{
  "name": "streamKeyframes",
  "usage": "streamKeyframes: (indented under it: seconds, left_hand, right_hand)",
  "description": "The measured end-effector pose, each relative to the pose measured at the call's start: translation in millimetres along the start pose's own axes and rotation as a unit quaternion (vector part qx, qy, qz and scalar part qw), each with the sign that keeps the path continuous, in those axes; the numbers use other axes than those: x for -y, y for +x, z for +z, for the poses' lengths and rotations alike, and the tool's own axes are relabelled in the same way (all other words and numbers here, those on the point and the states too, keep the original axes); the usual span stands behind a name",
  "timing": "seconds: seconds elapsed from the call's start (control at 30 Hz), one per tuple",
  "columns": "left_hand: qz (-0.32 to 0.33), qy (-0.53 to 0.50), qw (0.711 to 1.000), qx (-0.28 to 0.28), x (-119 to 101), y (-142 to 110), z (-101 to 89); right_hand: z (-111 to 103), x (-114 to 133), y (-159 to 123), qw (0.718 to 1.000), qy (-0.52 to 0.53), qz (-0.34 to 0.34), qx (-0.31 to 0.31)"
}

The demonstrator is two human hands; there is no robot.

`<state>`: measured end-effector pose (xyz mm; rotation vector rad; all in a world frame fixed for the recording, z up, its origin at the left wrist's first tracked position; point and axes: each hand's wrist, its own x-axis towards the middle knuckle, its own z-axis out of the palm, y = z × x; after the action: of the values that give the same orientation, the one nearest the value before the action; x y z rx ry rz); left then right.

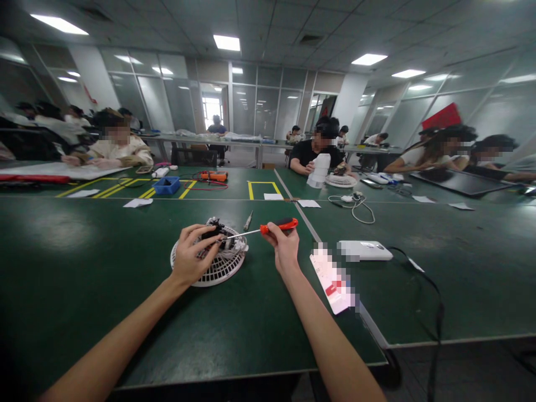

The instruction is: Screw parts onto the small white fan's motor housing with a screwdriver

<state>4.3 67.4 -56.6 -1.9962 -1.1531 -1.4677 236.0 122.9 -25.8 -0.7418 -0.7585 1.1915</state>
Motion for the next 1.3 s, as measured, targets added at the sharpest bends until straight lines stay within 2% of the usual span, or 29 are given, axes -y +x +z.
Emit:
streamKeyframes:
  seconds: [0.37, 1.3]
  left_hand:
    - [0.003, -0.014, 1.0, -0.003, -0.7, 0.1, -0.4]
    - [0.024, 0.008, 1.0, 0.005, 0.5, -0.6, -0.7]
  right_hand:
    - [3.3, -2.6, -4.2, 1.0, 0.004, 0.023, 0.018]
    - [3.3, -5.2, -4.6, 1.0, 0.01, -0.008, 0.005]
